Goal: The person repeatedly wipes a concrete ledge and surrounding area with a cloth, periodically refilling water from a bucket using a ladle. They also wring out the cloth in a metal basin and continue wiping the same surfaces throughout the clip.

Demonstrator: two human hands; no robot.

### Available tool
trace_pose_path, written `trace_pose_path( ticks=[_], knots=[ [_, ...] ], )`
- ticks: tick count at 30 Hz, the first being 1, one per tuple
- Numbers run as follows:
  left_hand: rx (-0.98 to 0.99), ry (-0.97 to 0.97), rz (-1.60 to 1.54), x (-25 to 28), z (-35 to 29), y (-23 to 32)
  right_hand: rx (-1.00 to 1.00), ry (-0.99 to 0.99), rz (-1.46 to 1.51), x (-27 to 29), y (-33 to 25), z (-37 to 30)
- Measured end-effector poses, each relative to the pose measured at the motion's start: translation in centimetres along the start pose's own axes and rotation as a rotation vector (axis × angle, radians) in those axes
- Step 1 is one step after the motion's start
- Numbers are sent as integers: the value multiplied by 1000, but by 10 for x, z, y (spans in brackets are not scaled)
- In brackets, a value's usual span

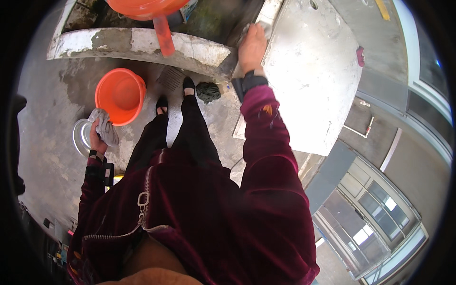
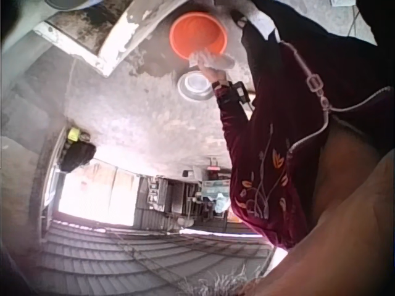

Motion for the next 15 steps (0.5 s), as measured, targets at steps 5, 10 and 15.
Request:
trace_pose_path(
  ticks=[5, 10, 15],
  knots=[
    [0, 42, 11, -18, 0, -9, 35, -59, 37, -46, 71, 59],
    [-7, 82, 45, -38, -4, -10, -80, -159, -9, -85, 131, 120],
    [-19, 83, 71, -51, -11, -8, -181, -327, 35, -62, 119, 114]
  ],
)
Point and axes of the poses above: each hand's wrist, its own z-axis towards the middle knuckle, its own x-axis out of the back of the hand, y = z × x, the point moved 4 cm from there along z, towards the middle knuckle, and after that the axes turned 1 degree about -y, right-handed, at the moved point
